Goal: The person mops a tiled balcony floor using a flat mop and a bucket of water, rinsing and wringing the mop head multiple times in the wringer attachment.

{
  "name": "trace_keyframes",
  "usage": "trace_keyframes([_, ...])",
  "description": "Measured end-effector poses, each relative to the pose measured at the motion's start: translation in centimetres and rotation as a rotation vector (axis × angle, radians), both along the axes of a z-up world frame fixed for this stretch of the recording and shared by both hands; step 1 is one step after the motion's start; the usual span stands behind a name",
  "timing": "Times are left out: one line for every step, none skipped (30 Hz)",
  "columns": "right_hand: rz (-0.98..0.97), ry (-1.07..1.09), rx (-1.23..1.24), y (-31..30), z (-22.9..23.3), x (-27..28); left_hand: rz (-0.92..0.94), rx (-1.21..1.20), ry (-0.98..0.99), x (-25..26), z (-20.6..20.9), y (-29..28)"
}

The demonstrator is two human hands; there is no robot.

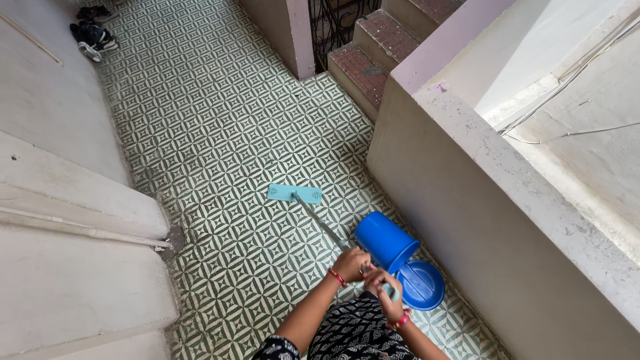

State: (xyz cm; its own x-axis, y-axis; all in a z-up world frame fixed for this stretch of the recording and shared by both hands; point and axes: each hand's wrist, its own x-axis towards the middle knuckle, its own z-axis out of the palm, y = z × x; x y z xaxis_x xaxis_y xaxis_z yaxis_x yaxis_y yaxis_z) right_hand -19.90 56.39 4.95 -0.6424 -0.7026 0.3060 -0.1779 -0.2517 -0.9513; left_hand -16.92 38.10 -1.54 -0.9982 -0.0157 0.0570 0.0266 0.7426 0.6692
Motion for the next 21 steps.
trace_keyframes([0.022,0.018,0.008,-1.7,-0.1,-0.9,0.068,0.066,0.133,-0.1,0.0,-2.3])
trace_keyframes([0.059,0.03,-0.009,-3.4,0.1,-1.5,0.102,0.027,0.168,-0.1,0.0,-4.3])
trace_keyframes([0.096,0.045,-0.026,-4.9,0.4,-1.9,0.136,-0.012,0.207,-0.4,0.2,-5.9])
trace_keyframes([0.104,0.06,-0.028,-6.3,0.8,-1.7,0.177,-0.072,0.212,-0.2,0.3,-6.9])
trace_keyframes([0.116,0.078,-0.026,-7.3,1.4,-1.4,0.222,-0.13,0.219,0.0,0.4,-7.2])
trace_keyframes([0.129,0.095,-0.024,-7.5,2.0,-1.0,0.247,-0.124,0.192,0.1,0.5,-7.2])
trace_keyframes([0.132,0.095,-0.026,-7.4,2.6,-0.7,0.275,-0.121,0.162,0.6,0.5,-7.3])
trace_keyframes([0.135,0.095,-0.029,-7.3,3.3,-0.4,0.303,-0.118,0.132,1.0,0.5,-7.3])
trace_keyframes([0.136,0.096,-0.031,-7.0,4.0,-0.2,0.321,-0.112,0.159,1.4,0.4,-6.6])
trace_keyframes([0.143,0.09,-0.015,-6.3,4.8,0.0,0.339,-0.106,0.186,1.8,0.3,-5.3])
trace_keyframes([0.15,0.086,0.004,-4.7,5.7,-0.1,0.358,-0.097,0.215,2.0,0.3,-3.8])
trace_keyframes([0.158,0.082,0.023,-2.9,6.6,-0.1,0.345,-0.091,0.056,2.3,0.3,-1.9])
trace_keyframes([0.181,0.06,0.027,-0.9,7.4,0.1,0.33,-0.087,-0.102,2.9,0.4,0.0])
trace_keyframes([0.205,0.039,0.031,1.1,8.0,0.3,0.301,-0.08,-0.076,3.8,0.4,1.9])
trace_keyframes([0.242,-0.003,0.05,2.8,8.1,0.6,0.273,-0.075,-0.053,5.0,0.5,3.7])
trace_keyframes([0.279,-0.044,0.07,4.5,7.9,1.2,0.269,0.0,-0.15,6.0,0.5,5.4])
trace_keyframes([0.294,-0.014,0.054,5.6,7.3,2.1,0.262,0.074,-0.244,7.2,0.5,6.7])
trace_keyframes([0.31,0.015,0.037,6.5,6.6,2.9,0.284,0.049,-0.1,8.7,0.5,7.6])
trace_keyframes([0.348,0.022,0.019,7.1,5.7,3.3,0.301,0.021,0.046,10.0,0.4,8.5])
trace_keyframes([0.386,0.029,0.0,7.6,4.8,3.6,0.314,-0.007,0.192,10.7,0.3,8.7])
trace_keyframes([0.421,0.036,-0.017,7.6,4.0,3.8,0.315,0.004,0.152,10.9,0.1,8.3])
